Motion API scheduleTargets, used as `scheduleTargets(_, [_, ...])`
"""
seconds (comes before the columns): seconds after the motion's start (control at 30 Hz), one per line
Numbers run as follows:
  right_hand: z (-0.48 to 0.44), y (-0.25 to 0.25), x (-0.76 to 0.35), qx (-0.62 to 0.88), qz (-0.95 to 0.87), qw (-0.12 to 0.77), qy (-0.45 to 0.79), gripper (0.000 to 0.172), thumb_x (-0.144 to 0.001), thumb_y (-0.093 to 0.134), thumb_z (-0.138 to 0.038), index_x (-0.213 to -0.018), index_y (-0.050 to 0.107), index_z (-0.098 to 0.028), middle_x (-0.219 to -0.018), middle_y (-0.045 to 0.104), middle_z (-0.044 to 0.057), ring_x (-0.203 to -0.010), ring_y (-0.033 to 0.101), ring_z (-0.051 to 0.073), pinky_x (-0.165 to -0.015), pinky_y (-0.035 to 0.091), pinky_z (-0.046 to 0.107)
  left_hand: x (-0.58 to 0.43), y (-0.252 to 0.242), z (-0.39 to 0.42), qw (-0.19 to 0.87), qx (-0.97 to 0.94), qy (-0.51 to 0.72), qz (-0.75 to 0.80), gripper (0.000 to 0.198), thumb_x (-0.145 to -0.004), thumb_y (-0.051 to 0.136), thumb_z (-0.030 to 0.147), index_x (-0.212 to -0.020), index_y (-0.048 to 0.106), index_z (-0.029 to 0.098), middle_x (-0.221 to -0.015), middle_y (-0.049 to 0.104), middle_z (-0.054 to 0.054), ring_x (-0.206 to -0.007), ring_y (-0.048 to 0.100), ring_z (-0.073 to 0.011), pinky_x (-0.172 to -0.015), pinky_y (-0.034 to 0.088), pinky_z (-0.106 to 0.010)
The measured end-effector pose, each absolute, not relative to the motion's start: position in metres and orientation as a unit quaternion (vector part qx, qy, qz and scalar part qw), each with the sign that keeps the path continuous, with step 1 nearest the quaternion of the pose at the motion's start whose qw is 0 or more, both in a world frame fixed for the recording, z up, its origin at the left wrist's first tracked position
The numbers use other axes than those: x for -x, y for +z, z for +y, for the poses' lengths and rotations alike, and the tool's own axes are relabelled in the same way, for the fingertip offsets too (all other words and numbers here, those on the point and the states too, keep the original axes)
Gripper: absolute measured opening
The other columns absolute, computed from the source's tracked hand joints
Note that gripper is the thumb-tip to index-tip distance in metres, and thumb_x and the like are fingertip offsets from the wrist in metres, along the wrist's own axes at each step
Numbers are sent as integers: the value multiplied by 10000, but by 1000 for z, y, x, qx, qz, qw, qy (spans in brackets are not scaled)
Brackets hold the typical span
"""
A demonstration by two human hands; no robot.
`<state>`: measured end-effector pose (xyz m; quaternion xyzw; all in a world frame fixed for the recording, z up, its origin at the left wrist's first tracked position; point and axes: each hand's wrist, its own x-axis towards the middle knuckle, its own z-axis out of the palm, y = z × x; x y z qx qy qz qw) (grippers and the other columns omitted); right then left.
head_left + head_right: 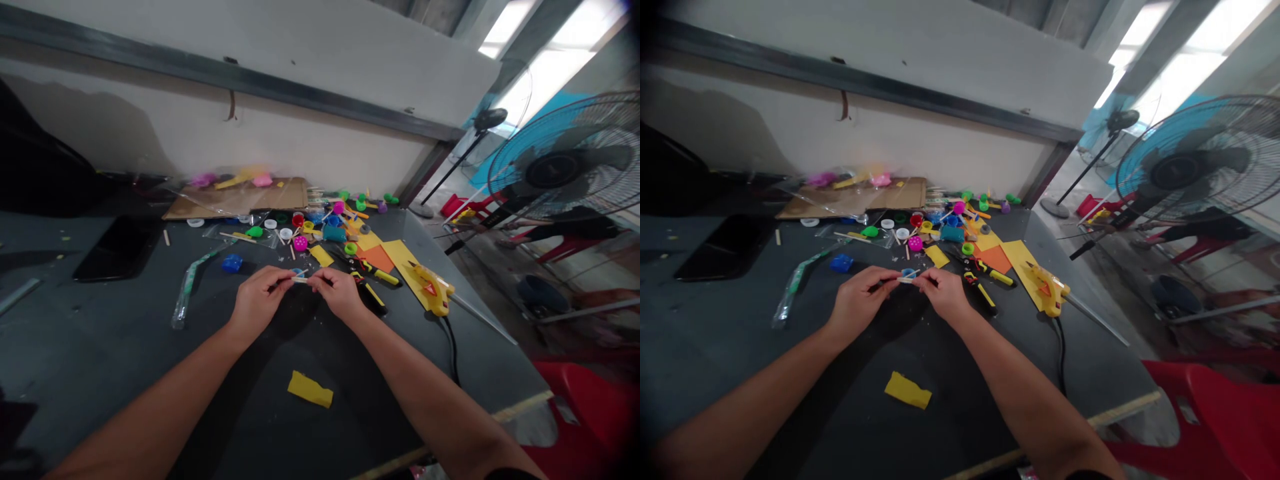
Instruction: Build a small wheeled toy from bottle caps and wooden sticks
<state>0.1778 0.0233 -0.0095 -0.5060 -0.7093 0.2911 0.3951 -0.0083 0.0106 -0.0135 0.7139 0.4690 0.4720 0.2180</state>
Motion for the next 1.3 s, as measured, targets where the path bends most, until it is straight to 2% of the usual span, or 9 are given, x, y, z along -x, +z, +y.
scheduleTargets(0.17, [22, -14, -178, 480, -708, 425, 295, 239, -881, 532, -369, -811, 693, -206, -711, 687, 9, -637, 625, 130, -580, 478, 226, 8, -11, 10, 211, -694, 487, 487, 146, -853, 575, 278, -894, 700, 215, -825, 681, -16, -568, 592, -99, -538, 502, -216])
scheduleTargets(0.23, [21, -14, -177, 470, -709, 449, 273, 179, -828, 619, -359, -898, 699, -215, -806, 700, 28, -692, 641, 144, -617, 506, 243, 7, -10, 9, 217, -685, 490, 494, 143, -846, 579, 273, -882, 703, 212, -819, 685, -13, -550, 591, -96, -533, 501, -217])
scheduleTargets(0.3, [20, -12, -176, 458, -722, 462, 235, 215, -766, 699, -327, -951, 697, -216, -855, 700, 42, -736, 646, 157, -650, 521, 259, 7, -8, 9, 217, -686, 487, 494, 146, -843, 581, 277, -871, 706, 208, -807, 688, -13, -569, 603, -104, -550, 505, -223])
scheduleTargets(0.53, [18, -6, -174, 428, -779, 446, 105, 105, -829, 642, -253, -897, 711, -213, -804, 721, 40, -756, 647, 172, -741, 516, 299, 6, -7, 8, 202, -691, 485, 496, 134, -840, 588, 266, -866, 702, 202, -804, 694, -9, -564, 600, -106, -597, 496, -239])
scheduleTargets(0.77, [17, -5, -173, 419, -799, 429, 47, 161, -893, 551, -252, -896, 706, -210, -801, 718, 50, -765, 637, 179, -757, 505, 309, 6, -5, 7, 152, -707, 479, 498, 127, -844, 589, 256, -839, 707, 207, -728, 688, 0, -649, 623, -132, -666, 492, -252])
scheduleTargets(0.9, [16, -5, -172, 420, -804, 420, 32, 174, -903, 533, -253, -884, 695, -193, -789, 711, 53, -758, 627, 177, -754, 499, 305, 5, -4, 6, 143, -707, 474, 505, 137, -848, 583, 254, -837, 708, 200, -756, 700, -7, -679, 635, -135, -690, 492, -245])
scheduleTargets(1.1, [17, -5, -173, 442, -777, 439, 88, 139, -881, 566, -259, -880, 692, -201, -795, 712, 41, -766, 643, 171, -754, 499, 287, 4, -7, 6, 200, -699, 478, 494, 136, -847, 581, 259, -878, 699, 198, -811, 691, -14, -652, 627, -121, -664, 495, -245])
scheduleTargets(1.3, [21, -7, -176, 479, -735, 440, 190, 157, -873, 566, -289, -866, 695, -200, -766, 706, 28, -740, 648, 163, -710, 484, 265, 7, -12, 9, 278, -655, 499, 494, 237, -840, 583, 293, -1034, 673, 192, -927, 669, -39, -679, 628, -123, -648, 523, -255])
